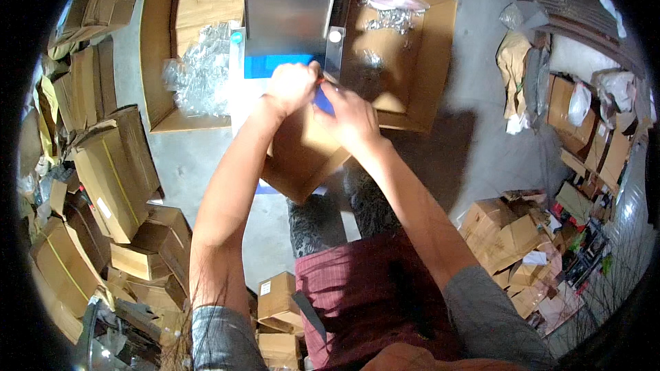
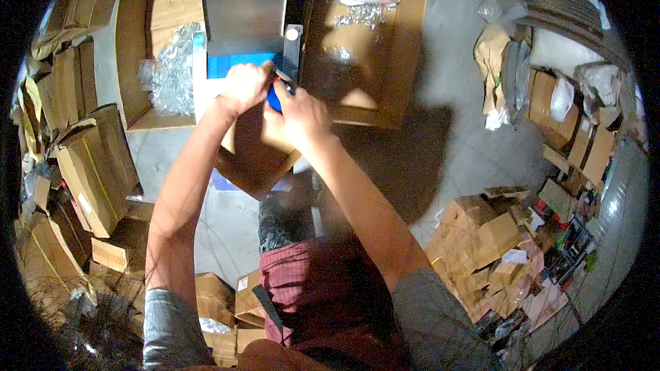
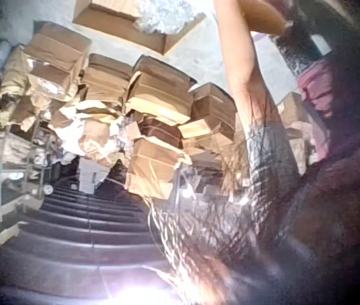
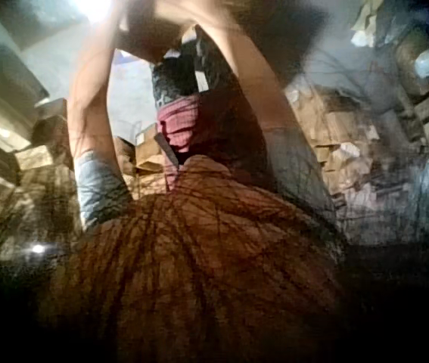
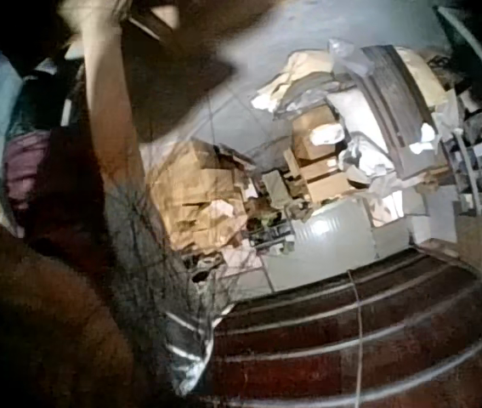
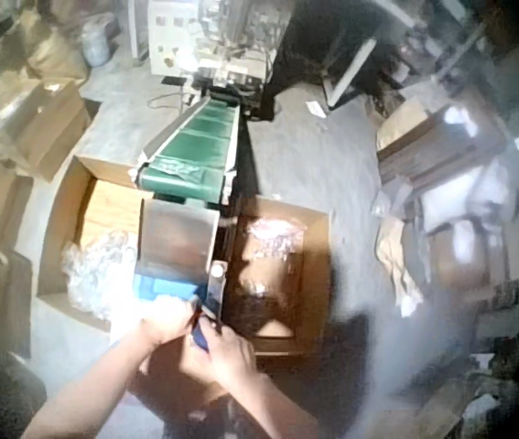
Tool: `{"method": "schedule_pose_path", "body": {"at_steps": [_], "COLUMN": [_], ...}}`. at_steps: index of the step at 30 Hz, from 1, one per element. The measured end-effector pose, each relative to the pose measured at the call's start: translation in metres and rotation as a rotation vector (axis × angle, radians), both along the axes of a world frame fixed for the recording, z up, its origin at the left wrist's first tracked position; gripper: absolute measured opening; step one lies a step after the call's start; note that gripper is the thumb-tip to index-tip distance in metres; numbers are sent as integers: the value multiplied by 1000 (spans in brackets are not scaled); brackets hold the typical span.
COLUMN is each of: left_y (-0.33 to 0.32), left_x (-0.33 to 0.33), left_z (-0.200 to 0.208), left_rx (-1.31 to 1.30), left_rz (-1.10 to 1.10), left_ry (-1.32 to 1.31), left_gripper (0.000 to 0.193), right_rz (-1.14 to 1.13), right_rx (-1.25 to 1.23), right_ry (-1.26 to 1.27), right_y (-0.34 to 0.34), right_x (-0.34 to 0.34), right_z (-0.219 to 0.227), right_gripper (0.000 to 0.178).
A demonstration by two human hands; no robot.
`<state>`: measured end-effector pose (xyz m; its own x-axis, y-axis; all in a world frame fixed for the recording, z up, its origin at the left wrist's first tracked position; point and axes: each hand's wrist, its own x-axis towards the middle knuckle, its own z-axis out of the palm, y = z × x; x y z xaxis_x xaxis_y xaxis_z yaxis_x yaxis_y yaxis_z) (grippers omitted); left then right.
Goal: The person repeatedly picks up small cardboard boxes, applies packing tape with a handheld dispenser to seal them, and places them into a larger open box. The person handles multiple boxes one at a time in a cluttered warehouse area.
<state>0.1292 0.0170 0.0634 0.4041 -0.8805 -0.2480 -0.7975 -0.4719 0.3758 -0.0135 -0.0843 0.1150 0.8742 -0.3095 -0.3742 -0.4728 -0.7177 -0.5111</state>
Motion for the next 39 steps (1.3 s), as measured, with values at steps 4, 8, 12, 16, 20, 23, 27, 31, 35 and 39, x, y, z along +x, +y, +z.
{"method": "schedule_pose_path", "body": {"at_steps": [4, 8, 12, 16, 20, 23, 27, 31, 35, 39], "left_y": [8, 0, 3, -4, -12, -20, -6, 35, 123, 166], "left_x": [9, 10, 10, 6, -5, -13, -15, -14, -35, -82], "left_z": [-7, -4, -5, -2, -7, 1, -6, -1, -18, 1], "left_rx": [-24, -64, -29, 67, 212, 149, 118, -13, -219, -383], "left_rz": [89, 100, 128, 122, 272, 338, 425, 769, 1162, 1609], "left_ry": [68, 72, 77, -17, -42, 5, 38, 142, 248, 901], "left_gripper": [18, 18, 21, 27, 31, 28, 29, 36, 29, 25], "right_rz": [-101, -142, -95, -28, -72, -187, -650, -1084, -1156, -1201], "right_rx": [186, 263, 215, 107, 74, 87, 335, 623, 668, 944], "right_ry": [-26, -67, -118, -120, -317, -228, -283, -296, -421, -409], "right_y": [-4, -17, -18, -23, -16, -35, -52, -68, -64, -59], "right_x": [28, 29, 34, 31, -30, -83, -134, -154, -148, -152], "right_z": [18, 8, 4, 18, 74, 119, 129, 148, 153, 146], "right_gripper": [41, 39, 36, 29, 41, 45, 42, 47, 47, 41]}}
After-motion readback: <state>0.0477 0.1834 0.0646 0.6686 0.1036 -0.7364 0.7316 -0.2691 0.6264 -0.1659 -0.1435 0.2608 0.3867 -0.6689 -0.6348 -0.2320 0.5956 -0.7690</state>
